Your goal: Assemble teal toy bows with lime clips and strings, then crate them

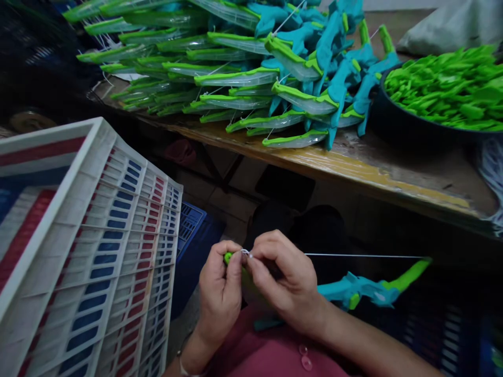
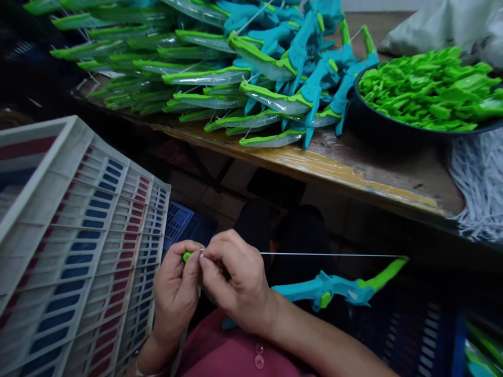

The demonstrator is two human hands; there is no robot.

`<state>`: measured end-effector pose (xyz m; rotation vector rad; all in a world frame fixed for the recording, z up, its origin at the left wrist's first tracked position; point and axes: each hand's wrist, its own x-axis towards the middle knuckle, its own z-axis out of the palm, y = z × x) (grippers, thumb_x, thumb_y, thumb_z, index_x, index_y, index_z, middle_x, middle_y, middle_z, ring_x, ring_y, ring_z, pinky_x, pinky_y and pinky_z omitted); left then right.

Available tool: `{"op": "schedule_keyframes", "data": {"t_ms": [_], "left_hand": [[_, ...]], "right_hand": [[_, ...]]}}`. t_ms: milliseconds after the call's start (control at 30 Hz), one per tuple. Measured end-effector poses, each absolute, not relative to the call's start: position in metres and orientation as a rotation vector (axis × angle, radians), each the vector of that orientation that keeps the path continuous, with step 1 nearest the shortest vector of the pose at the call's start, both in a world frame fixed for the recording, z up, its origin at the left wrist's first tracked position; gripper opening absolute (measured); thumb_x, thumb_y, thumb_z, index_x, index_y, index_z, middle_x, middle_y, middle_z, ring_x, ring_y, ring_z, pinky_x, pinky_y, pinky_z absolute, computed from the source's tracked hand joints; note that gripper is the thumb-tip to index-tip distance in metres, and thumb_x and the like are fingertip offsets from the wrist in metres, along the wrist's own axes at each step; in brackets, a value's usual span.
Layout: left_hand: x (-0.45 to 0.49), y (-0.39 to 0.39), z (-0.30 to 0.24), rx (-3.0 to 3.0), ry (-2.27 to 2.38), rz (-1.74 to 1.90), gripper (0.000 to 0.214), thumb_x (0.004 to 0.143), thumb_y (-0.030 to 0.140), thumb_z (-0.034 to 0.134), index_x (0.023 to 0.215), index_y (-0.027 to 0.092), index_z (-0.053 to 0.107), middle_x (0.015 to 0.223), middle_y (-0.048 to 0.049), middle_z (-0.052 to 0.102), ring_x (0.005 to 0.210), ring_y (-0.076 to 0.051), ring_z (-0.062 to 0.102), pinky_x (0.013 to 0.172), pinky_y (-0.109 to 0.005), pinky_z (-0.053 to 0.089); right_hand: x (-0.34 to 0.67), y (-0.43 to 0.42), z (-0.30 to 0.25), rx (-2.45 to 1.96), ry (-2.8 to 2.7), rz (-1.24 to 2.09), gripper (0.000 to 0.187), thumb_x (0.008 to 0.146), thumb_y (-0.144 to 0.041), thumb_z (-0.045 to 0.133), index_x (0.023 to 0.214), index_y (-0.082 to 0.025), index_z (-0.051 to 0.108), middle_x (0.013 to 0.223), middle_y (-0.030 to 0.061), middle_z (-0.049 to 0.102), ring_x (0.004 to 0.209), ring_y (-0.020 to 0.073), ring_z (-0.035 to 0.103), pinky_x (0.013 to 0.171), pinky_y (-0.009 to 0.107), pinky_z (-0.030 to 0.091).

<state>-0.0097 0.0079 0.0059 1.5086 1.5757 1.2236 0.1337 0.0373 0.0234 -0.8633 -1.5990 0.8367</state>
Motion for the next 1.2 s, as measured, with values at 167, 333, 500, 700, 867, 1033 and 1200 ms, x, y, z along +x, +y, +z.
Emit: {"op": "schedule_keyframes", "data": {"t_ms": [167,333,500,700,867,1033,1200], "left_hand": [[-0.009,0.011,0.015,1.365,1.473,1.202,0.015,0.104,0.030,0.054,0.094,0.023,0.063,0.080,0.0038,0.061,0.071,-0.009,0.057,0.064,-0.017,0.045],[-0.008,0.012,0.005,1.112,1.402,1.239,0.020,0.101,0.038,0.057,0.097,0.020,0.066,0.084,-0.0007,0.064,0.075,-0.014,0.059,0.068,-0.022,0.047],[-0.005,0.013,-0.007,0.949,1.327,1.271,0.022,0.097,0.040,0.062,0.098,0.018,0.066,0.089,-0.0039,0.065,0.080,-0.017,0.060,0.073,-0.025,0.049],[-0.001,0.018,-0.006,0.906,1.313,1.234,0.022,0.096,0.040,0.063,0.094,0.019,0.067,0.086,-0.0034,0.063,0.075,-0.016,0.058,0.068,-0.025,0.049],[0.003,0.021,-0.007,0.897,1.331,1.212,0.024,0.095,0.043,0.064,0.094,0.018,0.068,0.081,-0.0029,0.064,0.071,-0.016,0.058,0.063,-0.024,0.048],[0.002,0.021,-0.007,0.852,1.275,1.148,0.022,0.097,0.041,0.064,0.100,0.019,0.068,0.084,-0.0025,0.065,0.073,-0.015,0.059,0.065,-0.023,0.048],[0.004,0.023,-0.006,0.888,1.267,1.153,0.021,0.097,0.040,0.065,0.096,0.019,0.069,0.083,-0.0020,0.063,0.075,-0.014,0.056,0.067,-0.022,0.047]], "right_hand": [[0.133,0.056,0.029,-0.847,-1.558,0.875,0.009,0.096,-0.011,0.055,0.093,-0.019,0.059,0.089,0.0029,0.063,0.077,0.0118,0.059,0.067,0.025,0.049],[0.135,0.060,0.022,-0.759,-1.799,0.780,0.009,0.098,-0.010,0.055,0.097,-0.017,0.062,0.090,0.0051,0.063,0.080,0.0131,0.059,0.068,0.025,0.050],[0.137,0.054,0.016,-0.852,-1.775,0.848,0.011,0.099,-0.013,0.057,0.095,-0.017,0.066,0.095,0.0068,0.061,0.084,0.0145,0.060,0.071,0.026,0.052],[0.142,0.053,0.012,-0.913,-1.728,0.903,0.013,0.100,-0.014,0.056,0.091,-0.018,0.064,0.089,0.0036,0.060,0.078,0.0136,0.059,0.068,0.026,0.050],[0.143,0.057,0.002,-0.893,-1.855,0.635,0.011,0.101,-0.012,0.050,0.094,-0.017,0.056,0.084,0.0053,0.062,0.077,0.0160,0.059,0.068,0.028,0.050],[0.145,0.061,-0.002,-0.902,-1.879,0.474,0.011,0.100,-0.011,0.049,0.093,-0.018,0.054,0.079,0.0042,0.060,0.071,0.0159,0.056,0.063,0.027,0.048],[0.149,0.058,-0.001,-0.876,-1.860,0.514,0.013,0.098,-0.008,0.050,0.098,-0.018,0.058,0.087,0.0070,0.063,0.075,0.0167,0.057,0.066,0.029,0.051]]}}
